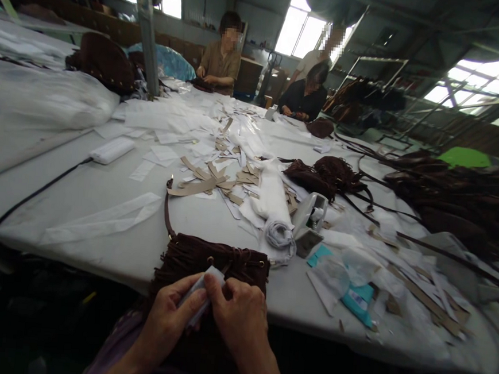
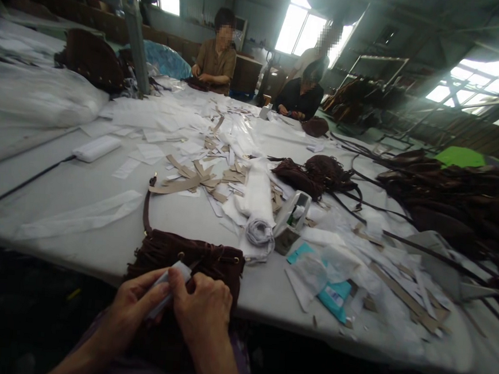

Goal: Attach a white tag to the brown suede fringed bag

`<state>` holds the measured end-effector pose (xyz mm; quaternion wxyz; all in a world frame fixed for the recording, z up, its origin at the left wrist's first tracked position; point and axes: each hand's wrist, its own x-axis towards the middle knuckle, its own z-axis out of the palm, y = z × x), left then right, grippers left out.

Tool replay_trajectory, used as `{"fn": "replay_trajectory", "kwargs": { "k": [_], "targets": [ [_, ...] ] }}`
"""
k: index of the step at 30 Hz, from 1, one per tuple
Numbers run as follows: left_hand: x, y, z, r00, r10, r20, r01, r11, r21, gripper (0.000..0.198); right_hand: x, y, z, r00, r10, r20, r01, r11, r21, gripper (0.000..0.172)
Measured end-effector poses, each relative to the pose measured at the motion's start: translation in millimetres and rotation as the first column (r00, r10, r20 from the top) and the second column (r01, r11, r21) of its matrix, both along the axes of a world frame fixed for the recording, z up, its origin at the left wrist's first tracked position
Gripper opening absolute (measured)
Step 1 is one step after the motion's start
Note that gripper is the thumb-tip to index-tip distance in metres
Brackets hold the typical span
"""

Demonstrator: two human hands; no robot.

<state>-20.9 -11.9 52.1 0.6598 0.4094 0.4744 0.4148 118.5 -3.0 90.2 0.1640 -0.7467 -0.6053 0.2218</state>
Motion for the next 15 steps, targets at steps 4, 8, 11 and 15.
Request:
{"fn": "replay_trajectory", "kwargs": {
  "k": [4,8,11,15],
  "targets": [
    [-3,2,3.0,0.996,-0.015,0.09,0.018,0.999,-0.039,0.047,8,-1,-10.1,0.961,0.05,-0.271,-0.063,0.997,-0.039,0.067],
    [-1,8,4.2,0.966,0.088,0.243,-0.055,0.989,-0.138,0.037,23,-6,-19.4,0.927,-0.084,-0.366,0.118,0.99,0.071,0.061],
    [4,8,3.3,0.988,0.138,0.072,-0.134,0.989,-0.067,0.043,27,-15,-14.7,0.863,-0.198,-0.466,0.277,0.955,0.108,0.055],
    [8,3,1.4,0.961,0.194,-0.195,-0.181,0.98,0.082,0.049,12,-22,-4.9,0.8,-0.108,-0.59,0.174,0.983,0.056,0.047]
  ]
}}
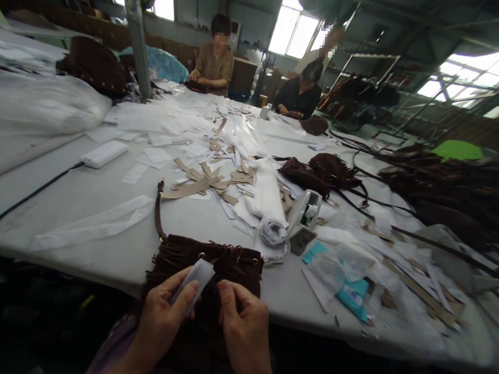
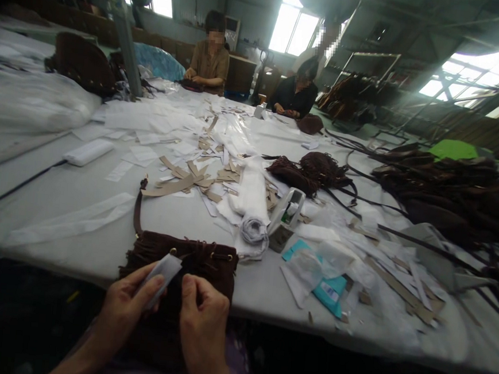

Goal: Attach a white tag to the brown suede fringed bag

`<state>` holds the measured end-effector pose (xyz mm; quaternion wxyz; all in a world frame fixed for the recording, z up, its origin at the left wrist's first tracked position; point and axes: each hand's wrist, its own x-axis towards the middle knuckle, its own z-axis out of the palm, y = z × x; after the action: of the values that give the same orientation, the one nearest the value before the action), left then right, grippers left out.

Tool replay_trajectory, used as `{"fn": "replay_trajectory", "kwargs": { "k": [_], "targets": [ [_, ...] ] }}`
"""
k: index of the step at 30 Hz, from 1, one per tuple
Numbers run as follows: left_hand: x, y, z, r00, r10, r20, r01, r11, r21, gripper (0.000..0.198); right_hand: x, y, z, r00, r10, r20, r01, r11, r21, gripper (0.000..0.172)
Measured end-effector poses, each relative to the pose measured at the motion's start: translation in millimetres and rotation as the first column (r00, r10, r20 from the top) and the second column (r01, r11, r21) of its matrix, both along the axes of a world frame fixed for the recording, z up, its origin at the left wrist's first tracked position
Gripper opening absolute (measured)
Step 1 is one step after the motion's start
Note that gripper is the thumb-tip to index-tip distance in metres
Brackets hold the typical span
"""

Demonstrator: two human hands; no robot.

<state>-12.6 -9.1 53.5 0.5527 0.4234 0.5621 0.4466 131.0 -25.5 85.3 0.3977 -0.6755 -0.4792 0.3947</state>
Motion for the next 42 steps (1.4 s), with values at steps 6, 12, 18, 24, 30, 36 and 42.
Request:
{"fn": "replay_trajectory", "kwargs": {
  "k": [6,12,18,24,30,36,42],
  "targets": [
    [-4,-3,-0.3,0.997,-0.012,-0.082,0.017,0.999,0.052,0.046,-20,9,-7.8,0.905,0.088,-0.416,-0.137,0.986,-0.089,0.044],
    [-7,-5,0.1,0.989,-0.097,0.113,0.103,0.993,-0.055,0.06,-18,6,-22.0,0.736,0.05,-0.675,-0.199,0.969,-0.144,0.043],
    [-3,-9,-7.0,0.943,-0.159,0.293,0.188,0.979,-0.073,0.063,-19,6,-24.8,0.689,0.097,-0.718,-0.251,0.961,-0.112,0.046],
    [-6,-15,-16.3,0.815,-0.096,0.571,0.249,0.948,-0.197,0.03,-22,12,-30.6,0.801,-0.016,-0.598,-0.106,0.98,-0.168,0.047],
    [-9,-15,-30.5,0.912,-0.05,0.407,0.146,0.967,-0.21,0.036,-19,12,-37.0,0.887,0.064,-0.458,-0.125,0.986,-0.106,0.048],
    [-5,-10,-55.2,0.958,0.03,0.285,0.021,0.985,-0.174,0.036,96,44,-26.6,0.88,-0.474,-0.025,0.469,0.86,0.2,0.068],
    [-8,-8,-65.7,0.966,-0.054,0.253,0.087,0.989,-0.12,0.037,207,98,-23.4,0.783,-0.612,0.115,0.559,0.772,0.302,0.065]
  ]
}}
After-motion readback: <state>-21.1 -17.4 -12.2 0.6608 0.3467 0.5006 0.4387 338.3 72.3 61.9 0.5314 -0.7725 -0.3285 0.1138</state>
